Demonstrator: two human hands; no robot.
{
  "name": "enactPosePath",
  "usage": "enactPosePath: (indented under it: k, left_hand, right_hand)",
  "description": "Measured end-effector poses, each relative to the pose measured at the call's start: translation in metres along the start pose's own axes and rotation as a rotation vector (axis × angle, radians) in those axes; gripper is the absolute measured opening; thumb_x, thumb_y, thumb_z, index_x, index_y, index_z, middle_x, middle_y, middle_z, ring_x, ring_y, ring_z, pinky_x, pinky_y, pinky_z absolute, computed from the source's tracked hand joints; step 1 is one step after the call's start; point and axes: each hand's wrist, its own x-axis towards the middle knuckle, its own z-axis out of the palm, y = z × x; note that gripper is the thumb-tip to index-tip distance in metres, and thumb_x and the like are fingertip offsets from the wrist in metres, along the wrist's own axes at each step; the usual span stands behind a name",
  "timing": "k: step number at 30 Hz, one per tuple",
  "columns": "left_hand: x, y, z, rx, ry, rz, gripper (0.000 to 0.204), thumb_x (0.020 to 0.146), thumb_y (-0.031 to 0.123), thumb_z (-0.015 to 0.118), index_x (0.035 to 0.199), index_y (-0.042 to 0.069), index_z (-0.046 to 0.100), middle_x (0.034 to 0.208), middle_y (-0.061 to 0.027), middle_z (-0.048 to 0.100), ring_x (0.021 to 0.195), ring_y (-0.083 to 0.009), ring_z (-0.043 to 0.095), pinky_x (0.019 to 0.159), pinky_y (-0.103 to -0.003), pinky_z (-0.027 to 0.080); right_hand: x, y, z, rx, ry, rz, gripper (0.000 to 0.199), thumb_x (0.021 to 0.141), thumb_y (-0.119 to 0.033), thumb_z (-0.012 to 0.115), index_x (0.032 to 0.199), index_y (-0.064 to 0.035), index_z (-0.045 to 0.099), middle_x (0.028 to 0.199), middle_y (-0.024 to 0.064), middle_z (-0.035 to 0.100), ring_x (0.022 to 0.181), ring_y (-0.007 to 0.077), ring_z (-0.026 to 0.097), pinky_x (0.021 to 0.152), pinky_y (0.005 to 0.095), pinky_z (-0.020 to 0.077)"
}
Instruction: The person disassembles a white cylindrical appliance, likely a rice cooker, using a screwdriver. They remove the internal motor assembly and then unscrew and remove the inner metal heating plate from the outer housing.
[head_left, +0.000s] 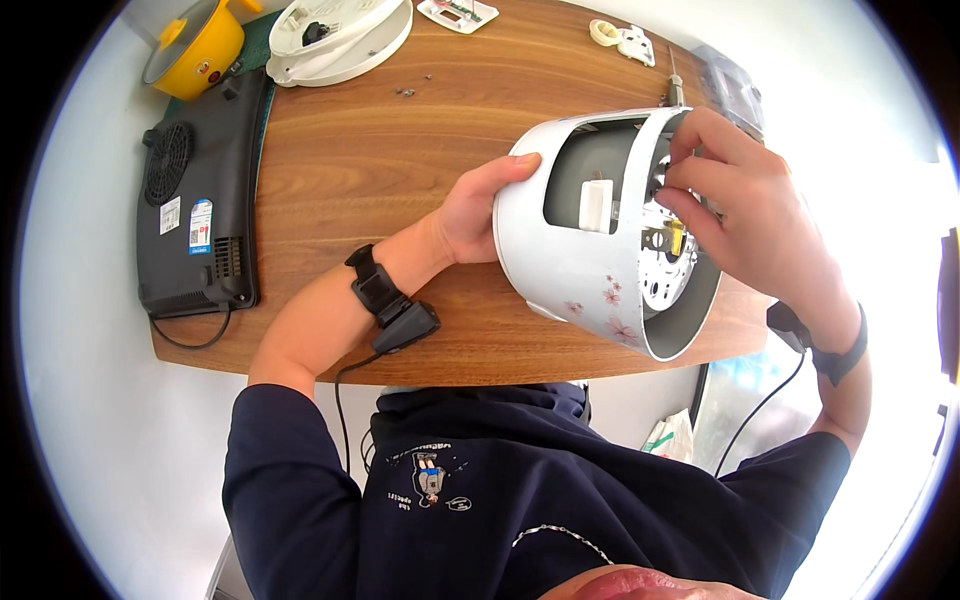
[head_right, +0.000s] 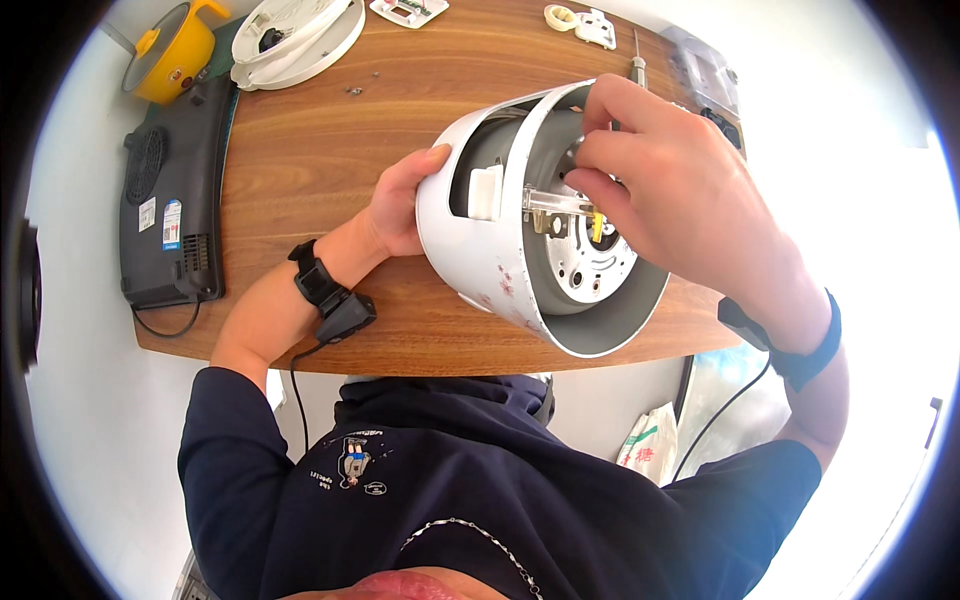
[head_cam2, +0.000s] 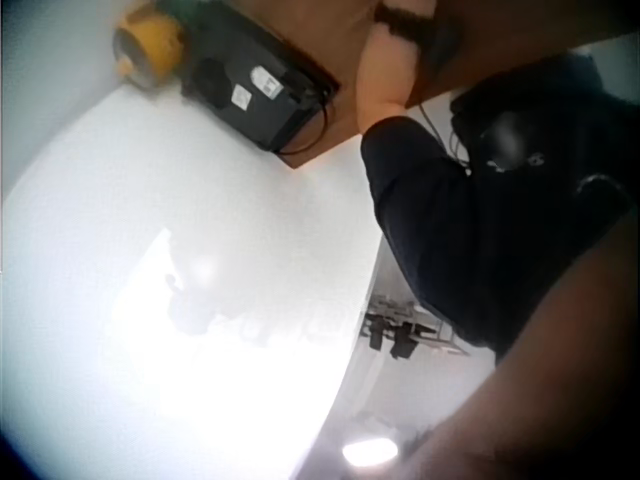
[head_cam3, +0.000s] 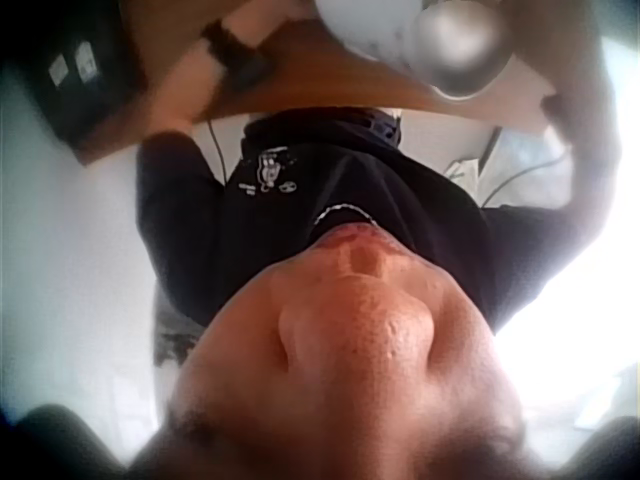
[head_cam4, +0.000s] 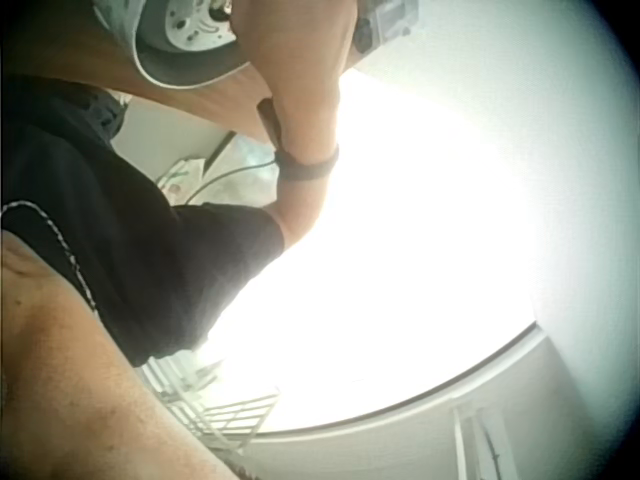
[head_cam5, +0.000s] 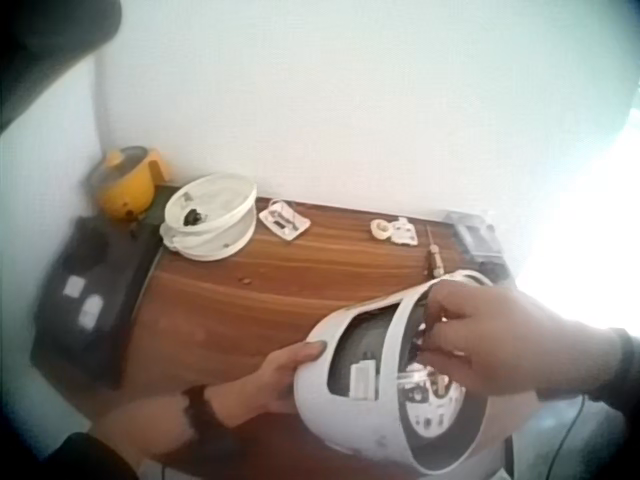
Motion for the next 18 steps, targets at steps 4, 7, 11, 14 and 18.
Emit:
enactPosePath:
  k: [4,7,11,14,18]
  left_hand:
    - [-0.001,0.000,0.001,0.002,0.011,0.005,0.070,0.101,0.043,0.056,0.156,0.005,0.035,0.148,-0.0190,0.054,0.132,-0.0315,0.058,0.108,-0.047,0.053]
    - [-0.002,0.000,0.003,0.007,0.013,0.015,0.070,0.101,0.043,0.056,0.156,0.005,0.035,0.148,-0.0189,0.054,0.132,-0.0314,0.058,0.108,-0.047,0.053]
    - [-0.002,0.000,0.002,0.011,0.018,0.022,0.070,0.101,0.043,0.056,0.156,0.005,0.035,0.148,-0.0190,0.054,0.132,-0.0315,0.059,0.108,-0.047,0.053]
    - [-0.002,0.000,0.001,0.005,0.034,0.021,0.069,0.101,0.043,0.056,0.156,0.005,0.036,0.148,-0.0191,0.054,0.131,-0.0316,0.059,0.108,-0.047,0.053]
    - [0.000,0.001,-0.003,0.003,-0.018,0.019,0.069,0.101,0.043,0.056,0.155,0.005,0.036,0.147,-0.0189,0.055,0.130,-0.0315,0.060,0.107,-0.047,0.053]
  right_hand:
    - [0.005,-0.007,-0.004,0.048,-0.032,0.135,0.009,0.087,-0.009,0.076,0.086,0.0001,0.074,0.095,0.0074,0.059,0.079,0.0268,0.065,0.074,0.0388,0.0522]
    - [0.008,-0.014,-0.005,0.031,-0.028,0.213,0.009,0.087,-0.008,0.075,0.086,0.0004,0.075,0.093,0.0082,0.060,0.081,0.0279,0.065,0.076,0.0400,0.0516]
    - [0.011,-0.013,-0.003,0.059,-0.040,0.256,0.008,0.086,-0.007,0.074,0.085,0.0012,0.074,0.091,0.0087,0.061,0.083,0.0281,0.064,0.075,0.0404,0.0507]
    - [0.012,-0.012,-0.003,0.086,-0.027,0.290,0.008,0.085,-0.007,0.074,0.085,0.0015,0.074,0.091,0.0086,0.061,0.084,0.0279,0.064,0.076,0.0409,0.0501]
    - [0.012,-0.013,-0.002,0.070,-0.004,0.314,0.008,0.084,-0.007,0.074,0.085,0.0013,0.074,0.091,0.0084,0.061,0.086,0.0273,0.064,0.077,0.0414,0.0497]
